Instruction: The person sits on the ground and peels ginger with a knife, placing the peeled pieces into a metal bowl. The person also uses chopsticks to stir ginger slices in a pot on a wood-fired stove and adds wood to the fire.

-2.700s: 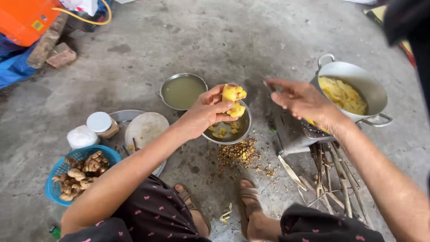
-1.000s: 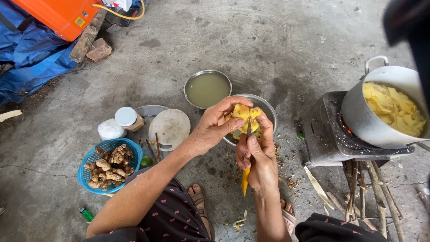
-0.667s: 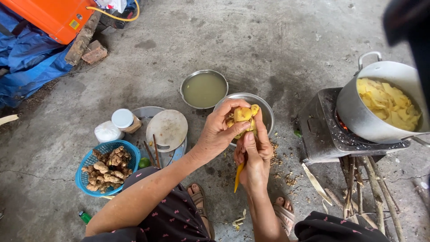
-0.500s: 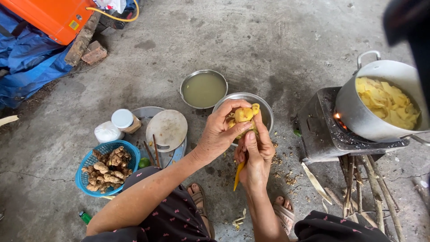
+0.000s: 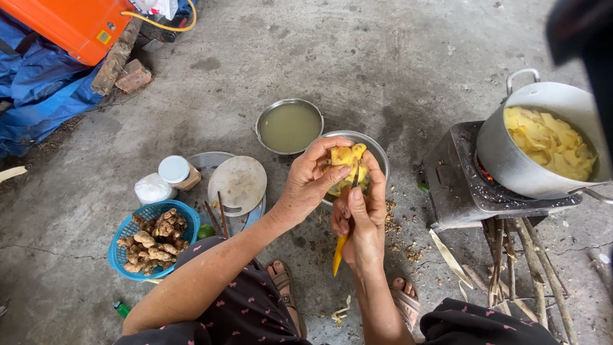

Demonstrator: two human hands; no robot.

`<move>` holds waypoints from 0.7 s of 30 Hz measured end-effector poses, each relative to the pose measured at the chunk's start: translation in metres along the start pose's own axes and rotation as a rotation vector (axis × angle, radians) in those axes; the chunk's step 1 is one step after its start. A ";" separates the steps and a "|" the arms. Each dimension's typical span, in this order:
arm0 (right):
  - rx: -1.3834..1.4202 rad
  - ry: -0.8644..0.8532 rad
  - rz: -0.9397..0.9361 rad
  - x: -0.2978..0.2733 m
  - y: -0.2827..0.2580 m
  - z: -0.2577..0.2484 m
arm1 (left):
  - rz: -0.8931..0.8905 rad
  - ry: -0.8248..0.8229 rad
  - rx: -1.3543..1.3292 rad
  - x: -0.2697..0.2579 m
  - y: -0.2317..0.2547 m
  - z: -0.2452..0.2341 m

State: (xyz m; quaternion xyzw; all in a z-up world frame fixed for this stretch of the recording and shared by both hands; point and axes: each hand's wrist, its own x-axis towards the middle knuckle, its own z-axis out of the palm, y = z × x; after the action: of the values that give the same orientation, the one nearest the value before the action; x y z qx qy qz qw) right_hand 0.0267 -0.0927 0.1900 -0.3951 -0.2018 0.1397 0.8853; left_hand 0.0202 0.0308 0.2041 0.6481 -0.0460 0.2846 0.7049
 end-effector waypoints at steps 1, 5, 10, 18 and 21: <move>0.000 0.000 0.001 0.000 0.001 -0.001 | -0.001 0.000 0.000 -0.001 0.003 -0.001; 0.076 -0.031 0.035 0.001 0.003 -0.004 | -0.023 -0.047 -0.032 -0.002 0.004 -0.004; 0.152 -0.051 0.078 0.000 0.012 -0.004 | -0.027 -0.077 -0.034 -0.001 0.003 -0.007; 0.274 -0.115 0.181 0.002 0.013 -0.009 | -0.063 -0.136 -0.069 0.001 0.005 -0.014; 0.316 -0.121 0.200 0.002 0.015 -0.011 | -0.071 -0.153 -0.059 0.001 0.002 -0.018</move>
State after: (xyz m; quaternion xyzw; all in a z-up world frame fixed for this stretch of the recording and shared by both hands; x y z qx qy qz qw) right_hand 0.0325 -0.0897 0.1727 -0.2601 -0.1900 0.2807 0.9041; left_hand 0.0148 0.0485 0.2040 0.6480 -0.0852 0.2076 0.7278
